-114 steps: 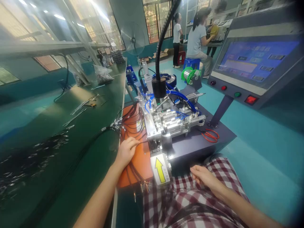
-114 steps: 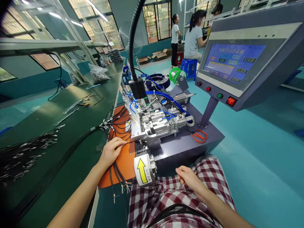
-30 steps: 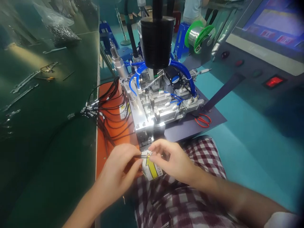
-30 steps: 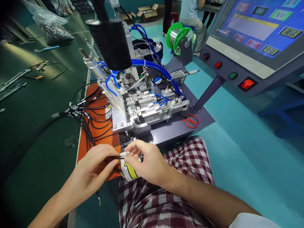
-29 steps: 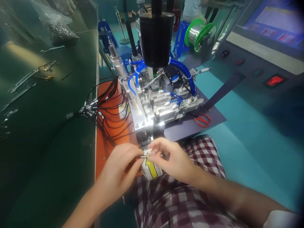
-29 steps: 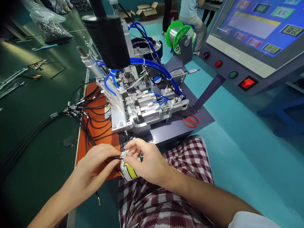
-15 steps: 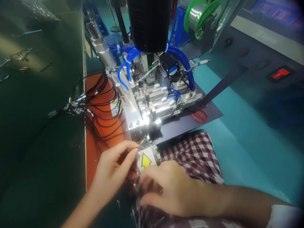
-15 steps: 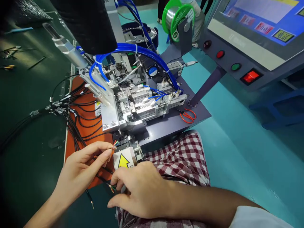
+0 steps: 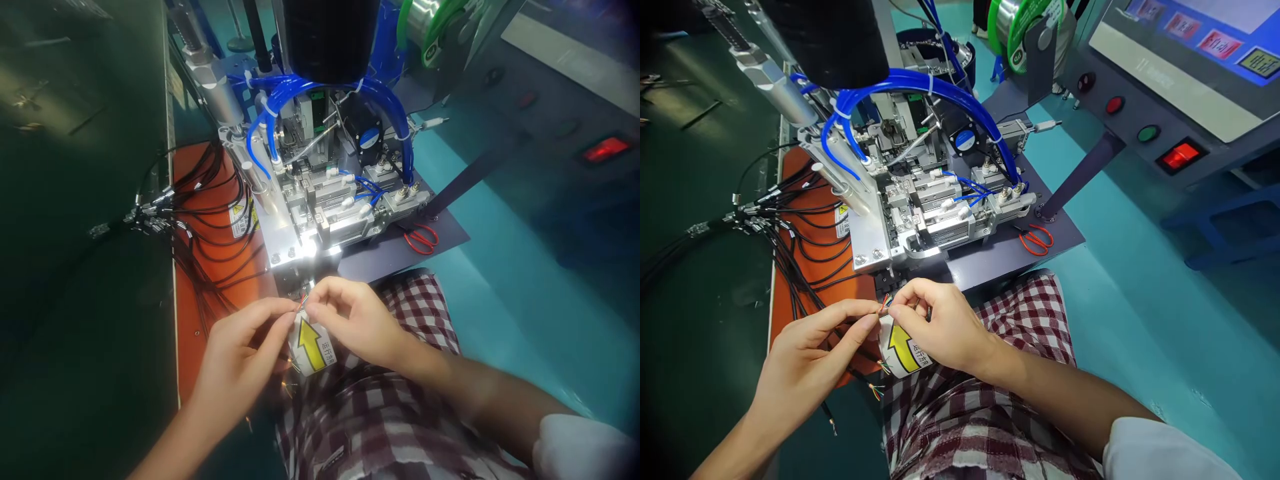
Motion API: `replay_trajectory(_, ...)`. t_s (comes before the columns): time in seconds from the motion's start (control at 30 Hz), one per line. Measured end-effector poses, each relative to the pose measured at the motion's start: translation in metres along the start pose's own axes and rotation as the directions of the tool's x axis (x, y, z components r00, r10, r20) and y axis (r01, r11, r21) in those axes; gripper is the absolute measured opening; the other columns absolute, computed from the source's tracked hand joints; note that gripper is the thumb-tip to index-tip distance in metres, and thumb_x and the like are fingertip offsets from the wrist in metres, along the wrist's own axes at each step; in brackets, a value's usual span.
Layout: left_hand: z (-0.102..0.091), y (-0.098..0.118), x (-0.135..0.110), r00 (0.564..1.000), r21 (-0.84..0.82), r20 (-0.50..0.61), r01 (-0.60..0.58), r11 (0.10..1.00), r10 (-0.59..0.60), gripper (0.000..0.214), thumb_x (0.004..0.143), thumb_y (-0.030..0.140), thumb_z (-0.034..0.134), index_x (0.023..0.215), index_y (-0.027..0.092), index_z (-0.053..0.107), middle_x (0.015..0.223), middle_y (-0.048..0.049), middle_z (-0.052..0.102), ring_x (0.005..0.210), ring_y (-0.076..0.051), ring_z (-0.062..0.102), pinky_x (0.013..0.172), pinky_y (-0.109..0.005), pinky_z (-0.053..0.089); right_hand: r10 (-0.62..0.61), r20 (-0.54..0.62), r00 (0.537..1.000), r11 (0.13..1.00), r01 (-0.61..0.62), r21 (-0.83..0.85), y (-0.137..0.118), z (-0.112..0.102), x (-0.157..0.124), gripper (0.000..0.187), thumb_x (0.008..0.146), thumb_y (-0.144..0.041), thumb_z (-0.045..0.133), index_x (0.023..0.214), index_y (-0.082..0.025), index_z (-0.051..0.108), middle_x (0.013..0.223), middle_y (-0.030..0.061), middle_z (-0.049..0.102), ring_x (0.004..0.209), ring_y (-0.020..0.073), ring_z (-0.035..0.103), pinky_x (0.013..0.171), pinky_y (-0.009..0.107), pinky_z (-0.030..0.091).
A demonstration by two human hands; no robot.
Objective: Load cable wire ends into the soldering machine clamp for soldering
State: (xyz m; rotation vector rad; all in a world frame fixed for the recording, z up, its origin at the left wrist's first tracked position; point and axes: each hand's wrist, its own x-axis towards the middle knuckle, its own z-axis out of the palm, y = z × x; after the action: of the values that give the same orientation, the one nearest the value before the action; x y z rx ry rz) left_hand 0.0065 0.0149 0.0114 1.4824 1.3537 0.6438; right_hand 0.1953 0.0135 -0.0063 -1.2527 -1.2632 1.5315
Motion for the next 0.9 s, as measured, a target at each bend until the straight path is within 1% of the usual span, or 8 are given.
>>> replay_trajectory(0.17, -0.0049, 0.0037, 0.0018, 0.999, -0.022, 0.03, 0.022, 1.0, -0.022, 0.029, 0.091, 0.048, 0.06, 0.087, 0.02, 0.071, 0.065, 0.0012, 0.064, 0.055, -0.012, 0.063, 0.052, -0.019, 0.058, 0.051, -0.009, 0.999, 0.995, -0.05, 0.085, -0.0018, 0.0029, 0.0044, 0.017, 0.084, -0.034, 0.064, 0.08, -0.017, 0.063, 0.073, 0.001, 0.063, 0.058, 0.0109, 0.051, 0.055, 0.025, 0.042)
replay_trajectory(0.37, -0.0044, 0.0064, 0.0037, 1.0, 0.004, 0.005, 0.01, 1.0, -0.01, 0.031, 0.091, 0.049, 0.06, 0.084, 0.021, 0.07, 0.06, 0.0027, 0.06, 0.05, -0.01, 0.059, 0.046, -0.016, 0.053, -0.095, -0.098, 0.991, 0.987, 0.081, -0.14, -0.0021, 0.0073, 0.0059, 0.015, 0.088, -0.03, 0.062, 0.08, -0.018, 0.065, 0.071, -0.0002, 0.066, 0.057, 0.0104, 0.054, 0.054, 0.024, 0.04)
replay_trajectory(0.43, -0.0033, 0.0053, 0.0032, 1.0, 0.01, -0.021, 0.012, 1.0, -0.012, 0.029, 0.089, 0.048, 0.063, 0.085, 0.021, 0.071, 0.06, 0.0027, 0.061, 0.05, -0.011, 0.061, 0.046, -0.016, 0.054, -0.322, -0.148, 0.935, 0.894, 0.249, -0.373, -0.0036, 0.0066, 0.0054, 0.013, 0.089, -0.024, 0.062, 0.078, -0.018, 0.065, 0.071, -0.001, 0.069, 0.056, 0.0093, 0.054, 0.058, 0.025, 0.039)
replay_trajectory(0.53, -0.0022, 0.0028, 0.0017, 0.998, 0.026, -0.069, -0.009, 1.0, 0.011, 0.023, 0.086, 0.044, 0.067, 0.086, 0.022, 0.073, 0.061, 0.003, 0.064, 0.048, -0.01, 0.06, 0.044, -0.014, 0.052, -0.657, -0.063, 0.752, 0.589, 0.459, -0.666, -0.0057, 0.0039, 0.0047, 0.014, 0.09, -0.019, 0.063, 0.076, -0.017, 0.066, 0.07, -0.002, 0.072, 0.053, 0.0075, 0.051, 0.06, 0.028, 0.034)
replay_trajectory(0.63, -0.0014, 0.0005, 0.0, 0.993, 0.066, -0.1, -0.051, 0.996, 0.058, 0.018, 0.086, 0.041, 0.068, 0.086, 0.023, 0.073, 0.061, 0.0041, 0.067, 0.044, -0.009, 0.059, 0.041, -0.013, 0.051, -0.75, 0.028, 0.661, 0.434, 0.524, -0.732, -0.0063, 0.0022, 0.0042, 0.015, 0.091, -0.018, 0.062, 0.076, -0.016, 0.065, 0.068, -0.0025, 0.071, 0.052, 0.0075, 0.051, 0.057, 0.03, 0.03)
replay_trajectory(0.7, -0.0007, -0.0003, -0.0006, 0.988, 0.101, -0.118, -0.091, 0.991, 0.102, 0.015, 0.088, 0.038, 0.068, 0.087, 0.024, 0.073, 0.063, 0.0048, 0.068, 0.043, -0.008, 0.06, 0.042, -0.013, 0.051, -0.716, -0.007, 0.698, 0.51, 0.516, -0.688, -0.0063, 0.0028, 0.0036, 0.015, 0.09, -0.017, 0.062, 0.076, -0.016, 0.065, 0.068, -0.0028, 0.071, 0.052, 0.0072, 0.052, 0.058, 0.028, 0.033)
replay_trajectory(0.83, 0.0002, 0.0004, -0.0002, 0.947, 0.209, -0.15, -0.251, 0.945, 0.285, 0.012, 0.09, 0.028, 0.064, 0.084, 0.025, 0.074, 0.085, 0.0024, 0.072, 0.063, -0.01, 0.069, 0.05, -0.013, 0.054, -0.438, -0.09, 0.894, 0.825, 0.361, -0.435, -0.0075, 0.0036, 0.0022, 0.012, 0.09, -0.018, 0.06, 0.079, -0.017, 0.064, 0.071, -0.0022, 0.068, 0.057, 0.0081, 0.055, 0.057, 0.024, 0.04)
replay_trajectory(0.9, -0.0005, 0.001, 0.0004, 0.928, 0.245, -0.145, -0.303, 0.921, 0.344, 0.015, 0.09, 0.024, 0.062, 0.083, 0.026, 0.074, 0.087, 0.0016, 0.072, 0.075, -0.012, 0.07, 0.056, -0.013, 0.055, -0.408, -0.063, 0.911, 0.851, 0.355, -0.388, -0.0089, 0.0014, 0.0027, 0.012, 0.091, -0.019, 0.059, 0.08, -0.016, 0.064, 0.074, -0.0011, 0.066, 0.06, 0.0091, 0.055, 0.058, 0.024, 0.041)
